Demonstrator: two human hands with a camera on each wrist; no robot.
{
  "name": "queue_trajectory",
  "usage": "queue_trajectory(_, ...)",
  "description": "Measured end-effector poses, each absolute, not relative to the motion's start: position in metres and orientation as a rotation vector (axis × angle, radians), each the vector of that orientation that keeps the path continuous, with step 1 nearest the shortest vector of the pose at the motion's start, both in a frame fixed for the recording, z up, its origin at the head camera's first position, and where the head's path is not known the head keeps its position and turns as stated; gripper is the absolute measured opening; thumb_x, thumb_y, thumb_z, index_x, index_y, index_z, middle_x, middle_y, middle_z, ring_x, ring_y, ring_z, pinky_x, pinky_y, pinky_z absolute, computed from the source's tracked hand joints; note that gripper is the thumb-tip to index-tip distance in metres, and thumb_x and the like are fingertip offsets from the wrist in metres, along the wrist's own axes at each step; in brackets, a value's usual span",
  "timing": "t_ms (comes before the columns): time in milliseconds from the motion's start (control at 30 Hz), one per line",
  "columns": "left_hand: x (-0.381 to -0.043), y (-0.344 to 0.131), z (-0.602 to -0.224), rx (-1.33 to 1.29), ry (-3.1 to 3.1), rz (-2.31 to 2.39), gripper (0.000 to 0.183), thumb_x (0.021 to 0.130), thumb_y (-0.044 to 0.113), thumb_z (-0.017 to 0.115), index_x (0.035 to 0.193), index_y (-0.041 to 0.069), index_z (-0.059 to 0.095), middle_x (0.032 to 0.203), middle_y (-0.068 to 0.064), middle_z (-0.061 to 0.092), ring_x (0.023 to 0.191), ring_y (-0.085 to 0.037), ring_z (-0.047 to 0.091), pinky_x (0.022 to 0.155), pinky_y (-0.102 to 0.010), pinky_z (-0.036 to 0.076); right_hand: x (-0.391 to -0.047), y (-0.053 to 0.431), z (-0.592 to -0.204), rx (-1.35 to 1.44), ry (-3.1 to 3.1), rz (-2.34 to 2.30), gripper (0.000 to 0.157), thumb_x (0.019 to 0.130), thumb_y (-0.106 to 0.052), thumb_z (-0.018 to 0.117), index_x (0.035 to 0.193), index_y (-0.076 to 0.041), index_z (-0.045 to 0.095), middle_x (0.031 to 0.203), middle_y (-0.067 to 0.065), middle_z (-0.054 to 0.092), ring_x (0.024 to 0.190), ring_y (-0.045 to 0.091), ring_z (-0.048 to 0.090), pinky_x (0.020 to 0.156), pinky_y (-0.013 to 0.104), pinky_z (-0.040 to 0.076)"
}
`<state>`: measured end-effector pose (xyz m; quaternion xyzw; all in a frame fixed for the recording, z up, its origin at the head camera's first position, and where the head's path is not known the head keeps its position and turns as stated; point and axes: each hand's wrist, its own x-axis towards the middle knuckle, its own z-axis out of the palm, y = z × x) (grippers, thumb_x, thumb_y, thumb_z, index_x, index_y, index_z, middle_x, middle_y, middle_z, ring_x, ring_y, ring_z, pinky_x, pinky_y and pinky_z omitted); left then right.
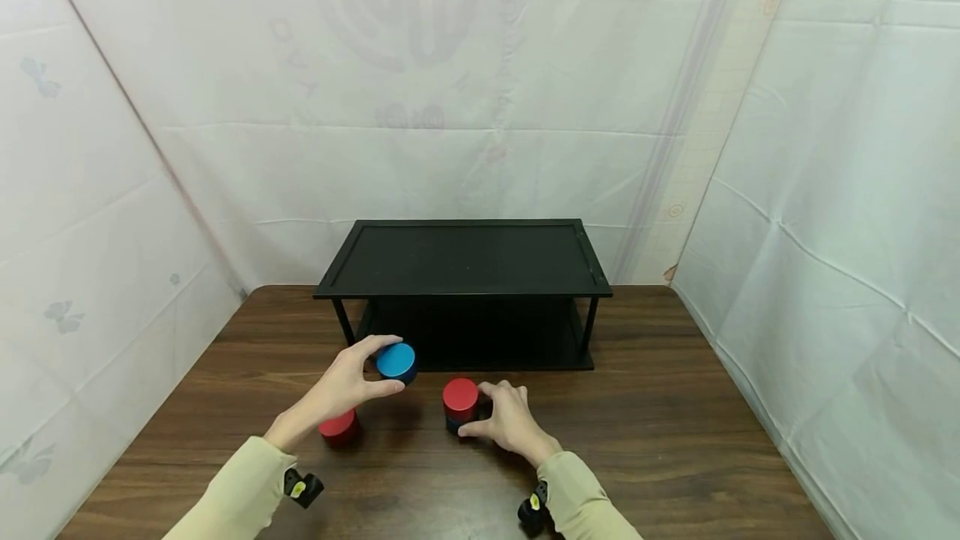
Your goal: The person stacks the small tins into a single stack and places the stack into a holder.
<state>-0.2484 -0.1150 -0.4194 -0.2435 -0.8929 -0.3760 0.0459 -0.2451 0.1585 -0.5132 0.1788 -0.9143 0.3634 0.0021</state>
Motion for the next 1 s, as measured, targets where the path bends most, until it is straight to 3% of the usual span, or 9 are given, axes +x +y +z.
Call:
queue_trajectory(367, -0.249, -0.102, -0.418, -0.787, -2.718, -1.198, 0.063, 0.081, 0.026, 0.077, 0.135, 0.007, 0.051, 0.128, -0.013, 0.058, 0.114, -0.029, 0.057, 0.096, -0.052, 0.049, -0.244, 0.158, -0.513, 0.523, -2.900, 1.143, 0.068, 0.069, -0.039, 0.085, 0.121, -0.001, 0.062, 0.105, 0.007, 0.065, 0.094, 0.017, 0.048, 0.081, 0.035, 0.029)
queue_trajectory(1000, -0.249, -0.081, -0.420, -0.881, -2.708, -1.230, 0.061, 0.082, 0.029, 0.077, 0.135, 0.010, 0.051, 0.127, -0.010, 0.058, 0.114, -0.025, 0.058, 0.097, -0.046, 0.050, -0.247, 0.158, -0.513, 0.551, -2.887, 1.153, 0.056, 0.070, -0.037, 0.085, 0.114, -0.009, 0.066, 0.099, 0.001, 0.067, 0.090, 0.016, 0.049, 0.080, 0.035, 0.027)
